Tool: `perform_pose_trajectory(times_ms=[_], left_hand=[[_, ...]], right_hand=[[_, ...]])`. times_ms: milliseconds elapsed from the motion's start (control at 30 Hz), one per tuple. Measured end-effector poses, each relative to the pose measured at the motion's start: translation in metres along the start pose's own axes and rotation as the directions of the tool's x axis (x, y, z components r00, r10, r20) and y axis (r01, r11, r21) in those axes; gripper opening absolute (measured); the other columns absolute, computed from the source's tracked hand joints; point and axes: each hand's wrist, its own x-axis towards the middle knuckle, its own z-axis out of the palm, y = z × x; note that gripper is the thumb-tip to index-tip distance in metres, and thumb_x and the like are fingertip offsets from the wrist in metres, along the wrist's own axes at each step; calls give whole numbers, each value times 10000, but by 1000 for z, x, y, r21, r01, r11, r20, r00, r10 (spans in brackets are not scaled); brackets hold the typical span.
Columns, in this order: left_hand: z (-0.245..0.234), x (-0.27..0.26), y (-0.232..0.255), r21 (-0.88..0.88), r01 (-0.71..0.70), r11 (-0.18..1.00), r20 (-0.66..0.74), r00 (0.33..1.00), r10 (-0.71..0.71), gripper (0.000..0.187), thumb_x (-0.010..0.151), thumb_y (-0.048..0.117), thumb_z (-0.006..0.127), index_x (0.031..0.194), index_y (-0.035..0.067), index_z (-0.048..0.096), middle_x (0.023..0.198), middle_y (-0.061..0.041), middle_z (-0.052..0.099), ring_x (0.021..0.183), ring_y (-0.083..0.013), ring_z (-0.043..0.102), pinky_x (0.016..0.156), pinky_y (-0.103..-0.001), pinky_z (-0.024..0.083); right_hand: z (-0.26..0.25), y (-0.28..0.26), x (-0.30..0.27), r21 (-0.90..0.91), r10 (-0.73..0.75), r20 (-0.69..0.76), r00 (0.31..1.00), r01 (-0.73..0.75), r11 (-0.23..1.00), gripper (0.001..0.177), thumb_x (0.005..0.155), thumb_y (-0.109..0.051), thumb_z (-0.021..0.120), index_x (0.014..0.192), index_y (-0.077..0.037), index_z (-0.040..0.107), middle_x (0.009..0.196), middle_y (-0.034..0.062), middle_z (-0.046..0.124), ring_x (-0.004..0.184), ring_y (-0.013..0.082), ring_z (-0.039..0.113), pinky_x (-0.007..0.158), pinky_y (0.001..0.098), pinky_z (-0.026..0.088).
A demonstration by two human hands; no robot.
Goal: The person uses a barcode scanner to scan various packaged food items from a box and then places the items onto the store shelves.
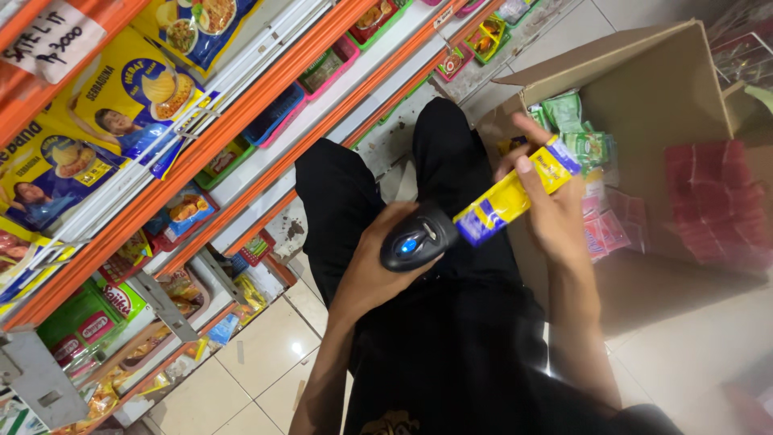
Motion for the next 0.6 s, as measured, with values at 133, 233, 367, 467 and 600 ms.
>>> perform_pose_trajectory(times_ms=[133,233,367,467,600], left_hand=[[13,20,-3,-196,-131,972,-142,984,104,629,832,60,828,1392,1,548,1399,-127,614,1273,-200,637,1108,-313,490],[12,31,-13,-194,-234,953,-148,967,207,665,827,39,824,1422,-1,530,1501,-148,571,1324,-201,611,1140,-327,476],[31,37,-37,-4,-207,978,-177,963,203,597,787,123,902,1307,28,624,1141,-104,746,1070,-160,750,916,-307,608],[39,36,-44,-79,-167,983,-152,976,153,692,772,190,919,1334,1,562,1020,-69,762,891,-130,751,799,-286,606],[43,31,-35,-235,-59,970,108,990,86,349,894,160,907,1165,19,739,985,-67,802,869,-128,746,803,-288,611]], right_hand=[[6,-16,-10,289,283,256,924,-353,890,471,1084,-306,551,1399,45,548,843,91,600,770,177,613,687,307,524],[12,-28,-23,313,255,595,762,-512,800,534,1054,-363,610,1338,86,556,800,132,628,712,217,636,623,324,526],[8,-42,-36,293,151,788,596,-580,760,673,1036,-460,610,1427,71,473,907,151,638,815,228,649,721,343,552],[-8,-53,-42,628,182,542,821,-539,562,844,1066,-501,602,1584,117,353,1004,171,643,772,221,640,609,302,533],[-25,-37,-8,814,-191,579,793,-574,86,948,1002,-427,629,1656,46,132,1050,195,628,812,255,630,655,343,559]])
